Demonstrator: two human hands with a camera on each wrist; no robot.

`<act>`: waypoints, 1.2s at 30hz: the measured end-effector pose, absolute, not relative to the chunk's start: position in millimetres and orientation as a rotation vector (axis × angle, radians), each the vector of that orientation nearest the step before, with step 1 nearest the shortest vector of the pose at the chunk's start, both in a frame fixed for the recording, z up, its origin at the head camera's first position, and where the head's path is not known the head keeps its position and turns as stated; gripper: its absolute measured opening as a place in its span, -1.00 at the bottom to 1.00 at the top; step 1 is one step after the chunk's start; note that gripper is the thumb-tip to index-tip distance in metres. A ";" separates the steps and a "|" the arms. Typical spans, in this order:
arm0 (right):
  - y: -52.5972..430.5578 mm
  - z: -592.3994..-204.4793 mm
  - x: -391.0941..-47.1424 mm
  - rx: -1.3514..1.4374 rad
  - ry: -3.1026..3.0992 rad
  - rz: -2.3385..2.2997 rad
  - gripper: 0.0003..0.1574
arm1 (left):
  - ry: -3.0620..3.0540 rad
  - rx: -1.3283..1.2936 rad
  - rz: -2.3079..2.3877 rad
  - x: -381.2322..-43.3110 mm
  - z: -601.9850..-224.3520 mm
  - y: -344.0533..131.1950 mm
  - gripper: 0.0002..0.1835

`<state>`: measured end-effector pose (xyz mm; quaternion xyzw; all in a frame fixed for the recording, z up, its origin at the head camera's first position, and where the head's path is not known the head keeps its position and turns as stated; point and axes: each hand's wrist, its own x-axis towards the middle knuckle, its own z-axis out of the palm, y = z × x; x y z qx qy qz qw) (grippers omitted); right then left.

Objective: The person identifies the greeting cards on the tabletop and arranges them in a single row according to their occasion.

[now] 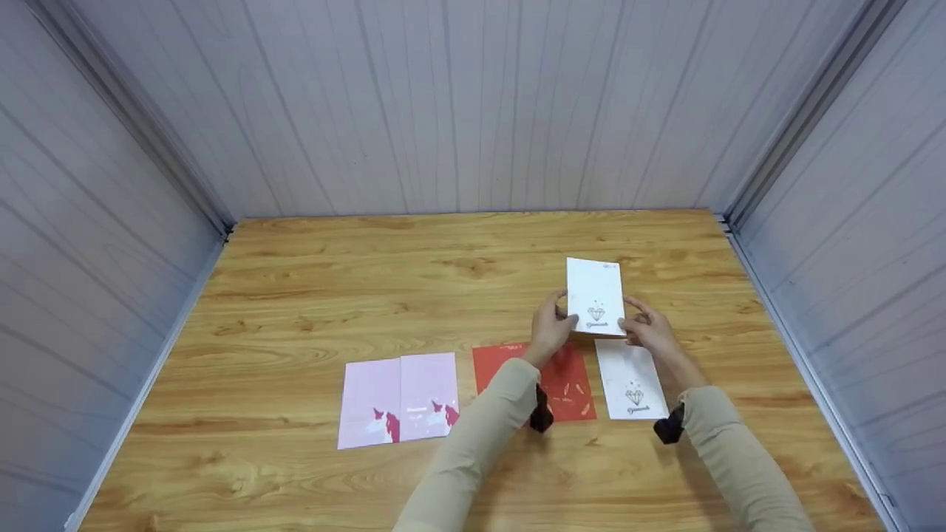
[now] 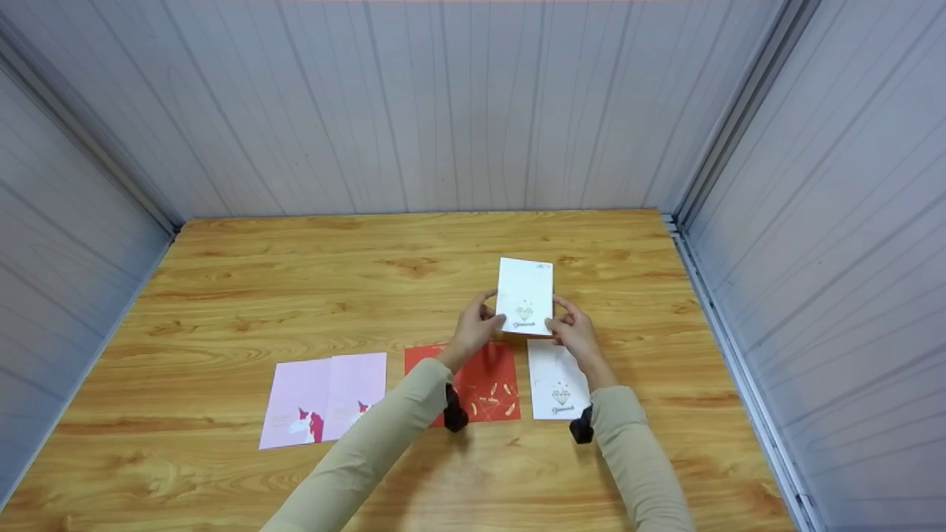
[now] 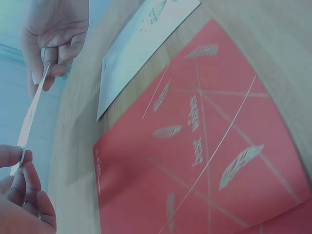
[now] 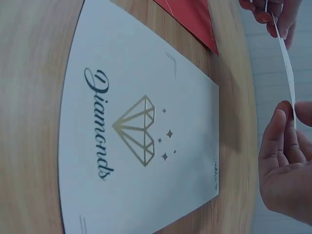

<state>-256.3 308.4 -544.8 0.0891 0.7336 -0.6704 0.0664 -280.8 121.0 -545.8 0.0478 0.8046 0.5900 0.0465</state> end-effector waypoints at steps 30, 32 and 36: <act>395.8 -597.8 -246.4 0.354 2.374 -2.078 -0.47 | 2.454 0.451 1.778 -231.3 -551.4 163.2 -0.54; 392.3 -578.6 -234.1 0.319 2.378 -2.056 -0.47 | 2.502 0.504 1.741 -227.6 -551.4 165.8 -0.54; 385.2 -543.7 -212.0 0.279 2.402 -1.981 -0.33 | 2.611 0.589 1.624 -219.7 -552.5 171.2 -0.52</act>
